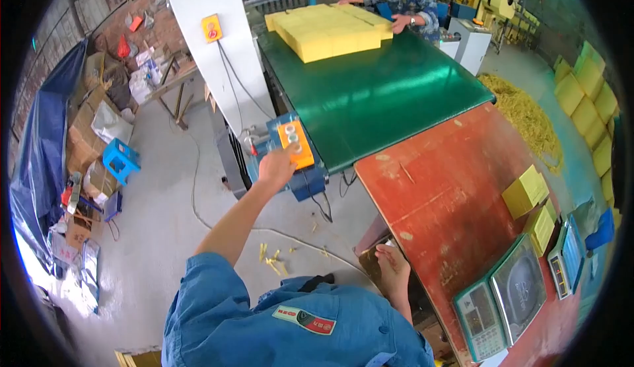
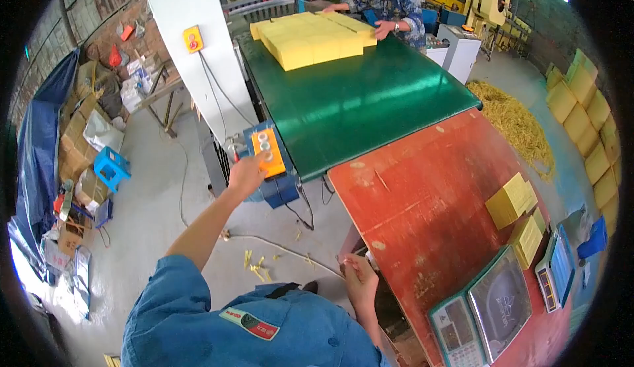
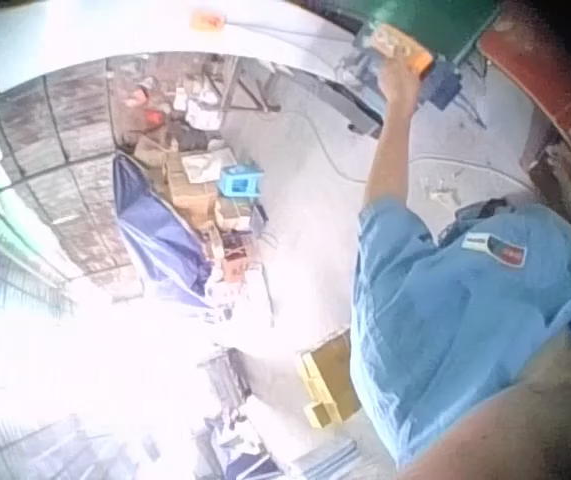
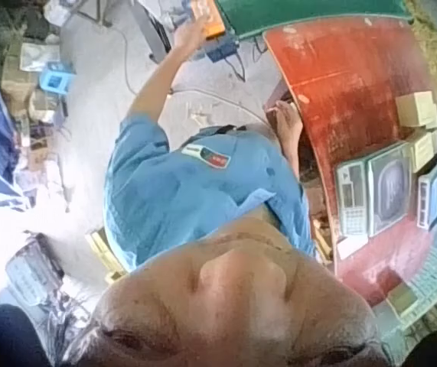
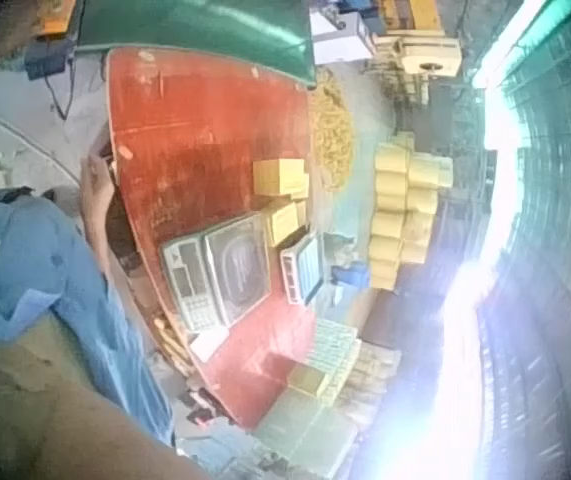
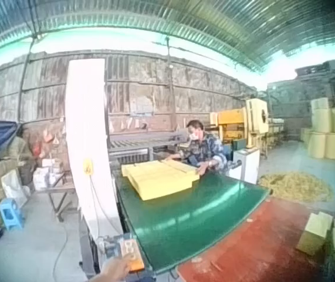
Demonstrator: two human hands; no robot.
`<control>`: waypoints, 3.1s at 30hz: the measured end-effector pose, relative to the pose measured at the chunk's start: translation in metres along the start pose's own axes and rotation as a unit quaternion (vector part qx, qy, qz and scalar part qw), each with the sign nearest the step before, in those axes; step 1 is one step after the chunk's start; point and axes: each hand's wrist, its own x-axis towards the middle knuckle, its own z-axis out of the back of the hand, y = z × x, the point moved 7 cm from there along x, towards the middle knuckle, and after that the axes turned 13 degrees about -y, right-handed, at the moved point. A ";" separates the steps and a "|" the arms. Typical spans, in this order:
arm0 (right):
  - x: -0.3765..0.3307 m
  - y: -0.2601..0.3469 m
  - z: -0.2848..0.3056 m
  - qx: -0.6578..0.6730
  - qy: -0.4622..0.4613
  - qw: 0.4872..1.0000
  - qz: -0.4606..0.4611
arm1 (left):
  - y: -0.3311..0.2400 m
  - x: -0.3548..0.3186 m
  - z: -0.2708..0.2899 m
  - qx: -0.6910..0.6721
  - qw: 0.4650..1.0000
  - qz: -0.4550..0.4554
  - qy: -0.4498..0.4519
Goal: Weighing and organizing stacks of yellow paper on a production line.
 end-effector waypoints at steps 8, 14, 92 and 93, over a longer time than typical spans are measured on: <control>0.046 0.002 0.035 -0.071 -0.195 0.977 0.043 | -0.009 0.016 0.021 0.009 0.987 -0.153 -0.058; 0.044 0.017 0.034 -0.305 -0.269 0.882 0.239 | -0.003 0.022 0.014 0.025 0.990 -0.139 0.016; -0.113 0.361 -0.122 0.347 0.175 0.739 0.551 | 0.019 0.032 -0.004 0.037 0.983 -0.182 0.008; -0.109 0.357 -0.123 0.264 0.166 0.765 0.563 | -0.011 0.038 -0.010 0.016 0.977 -0.211 0.008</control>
